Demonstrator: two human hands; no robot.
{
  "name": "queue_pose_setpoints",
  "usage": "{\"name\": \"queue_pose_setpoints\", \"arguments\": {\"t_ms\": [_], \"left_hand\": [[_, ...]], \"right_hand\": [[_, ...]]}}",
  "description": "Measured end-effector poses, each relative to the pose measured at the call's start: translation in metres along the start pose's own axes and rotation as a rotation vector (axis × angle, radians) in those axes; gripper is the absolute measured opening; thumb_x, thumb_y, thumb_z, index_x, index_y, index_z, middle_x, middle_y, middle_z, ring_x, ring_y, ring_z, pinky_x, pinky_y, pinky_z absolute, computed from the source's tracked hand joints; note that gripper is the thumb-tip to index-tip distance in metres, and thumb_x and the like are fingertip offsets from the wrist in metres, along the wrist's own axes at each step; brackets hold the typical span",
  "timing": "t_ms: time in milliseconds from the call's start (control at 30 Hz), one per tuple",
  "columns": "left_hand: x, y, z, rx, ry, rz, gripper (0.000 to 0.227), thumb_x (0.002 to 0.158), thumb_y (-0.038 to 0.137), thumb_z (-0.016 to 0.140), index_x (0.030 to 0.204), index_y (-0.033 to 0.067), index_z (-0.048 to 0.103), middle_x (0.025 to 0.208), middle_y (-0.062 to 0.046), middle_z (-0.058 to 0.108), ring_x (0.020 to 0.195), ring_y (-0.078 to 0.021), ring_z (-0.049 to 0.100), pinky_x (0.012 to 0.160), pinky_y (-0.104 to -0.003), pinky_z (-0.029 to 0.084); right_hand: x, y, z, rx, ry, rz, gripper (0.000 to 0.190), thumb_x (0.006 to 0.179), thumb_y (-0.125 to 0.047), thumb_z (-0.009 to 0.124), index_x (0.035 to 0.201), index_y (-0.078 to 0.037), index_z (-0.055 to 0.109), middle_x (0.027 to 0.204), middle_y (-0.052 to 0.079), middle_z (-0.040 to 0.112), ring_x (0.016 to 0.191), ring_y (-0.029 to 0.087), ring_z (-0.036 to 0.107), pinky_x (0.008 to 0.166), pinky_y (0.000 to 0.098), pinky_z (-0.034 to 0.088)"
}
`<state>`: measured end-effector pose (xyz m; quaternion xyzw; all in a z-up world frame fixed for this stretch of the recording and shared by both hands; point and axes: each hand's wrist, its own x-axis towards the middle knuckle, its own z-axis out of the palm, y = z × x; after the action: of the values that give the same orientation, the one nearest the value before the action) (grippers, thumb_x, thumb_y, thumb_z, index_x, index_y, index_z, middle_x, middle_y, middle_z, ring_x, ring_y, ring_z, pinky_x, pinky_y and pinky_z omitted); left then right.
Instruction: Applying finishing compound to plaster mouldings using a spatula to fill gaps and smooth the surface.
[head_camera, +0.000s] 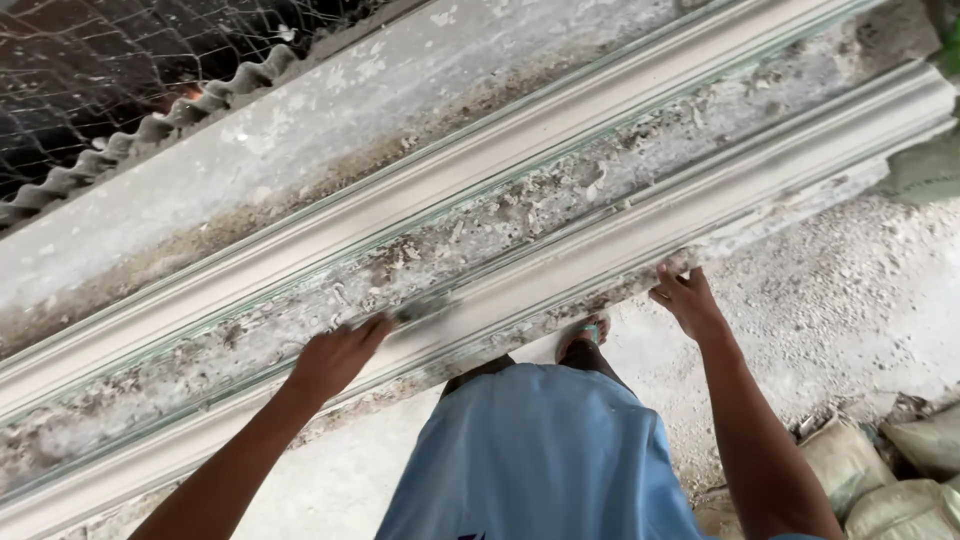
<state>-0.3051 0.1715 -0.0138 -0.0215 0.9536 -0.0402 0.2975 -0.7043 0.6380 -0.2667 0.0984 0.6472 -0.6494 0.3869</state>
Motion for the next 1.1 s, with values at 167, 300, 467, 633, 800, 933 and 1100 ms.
{"name": "queue_pose_setpoints", "arguments": {"t_ms": [167,300,467,633,800,933,1100], "left_hand": [[0.026,0.035,0.007,0.032,0.100,0.045,0.068,0.093,0.005,0.061,0.156,0.0115,0.034,0.159,-0.009,0.044,0.083,-0.0311,0.075,0.052,-0.037,0.062],[0.188,0.135,-0.060,-0.078,0.423,0.177,0.052,0.090,0.007,0.063,0.142,0.0075,0.053,0.140,-0.019,0.060,0.060,-0.0229,0.072,0.039,-0.034,0.053],[0.365,0.259,-0.132,-0.172,0.797,0.139,0.029,0.091,0.012,0.060,0.117,0.0026,0.065,0.116,-0.021,0.072,0.052,-0.0185,0.070,0.039,-0.029,0.053],[0.325,0.233,-0.139,-0.244,0.562,0.139,0.016,0.099,0.013,0.057,0.108,0.0029,0.067,0.107,-0.019,0.073,0.063,-0.0221,0.074,0.046,-0.033,0.059],[0.157,0.098,-0.042,-0.223,0.384,0.151,0.042,0.098,0.012,0.059,0.139,0.0077,0.053,0.125,-0.013,0.067,0.058,-0.0193,0.065,0.047,-0.034,0.053],[0.036,0.014,0.024,-0.045,0.296,0.124,0.057,0.091,0.005,0.060,0.146,0.0125,0.046,0.154,-0.008,0.050,0.069,-0.0246,0.071,0.039,-0.026,0.054],[0.044,0.038,0.025,0.118,0.425,0.114,0.057,0.092,0.012,0.062,0.146,0.0115,0.047,0.151,-0.007,0.052,0.077,-0.0281,0.077,0.038,-0.028,0.056]], "right_hand": [[-0.016,-0.018,0.015,-0.090,-0.037,-0.041,0.048,0.100,-0.023,0.069,0.135,-0.001,0.045,0.117,0.011,0.061,0.106,0.020,0.065,0.097,0.0452,0.060],[-0.026,-0.031,0.023,-0.054,-0.030,-0.074,0.047,0.099,-0.022,0.068,0.134,-0.003,0.044,0.116,0.010,0.061,0.103,0.019,0.066,0.094,0.0435,0.061],[-0.031,-0.026,0.029,-0.086,0.103,0.011,0.045,0.100,-0.023,0.067,0.132,-0.004,0.042,0.114,0.011,0.062,0.099,0.022,0.066,0.091,0.0437,0.061],[-0.022,-0.021,0.023,-0.108,0.151,0.048,0.047,0.100,-0.024,0.069,0.130,-0.008,0.037,0.112,0.010,0.061,0.099,0.023,0.067,0.092,0.0423,0.064],[-0.024,-0.018,0.023,-0.087,0.120,-0.006,0.057,0.099,-0.027,0.071,0.136,-0.003,0.035,0.114,0.014,0.057,0.096,0.026,0.060,0.091,0.0472,0.062],[-0.030,-0.036,0.031,-0.175,0.148,0.047,0.067,0.099,-0.029,0.070,0.142,-0.001,0.027,0.123,0.020,0.059,0.108,0.027,0.064,0.096,0.0457,0.062],[-0.030,-0.041,0.029,-0.290,0.120,0.092,0.072,0.097,-0.034,0.069,0.147,-0.002,0.030,0.128,0.021,0.059,0.115,0.030,0.065,0.095,0.0438,0.057]]}}
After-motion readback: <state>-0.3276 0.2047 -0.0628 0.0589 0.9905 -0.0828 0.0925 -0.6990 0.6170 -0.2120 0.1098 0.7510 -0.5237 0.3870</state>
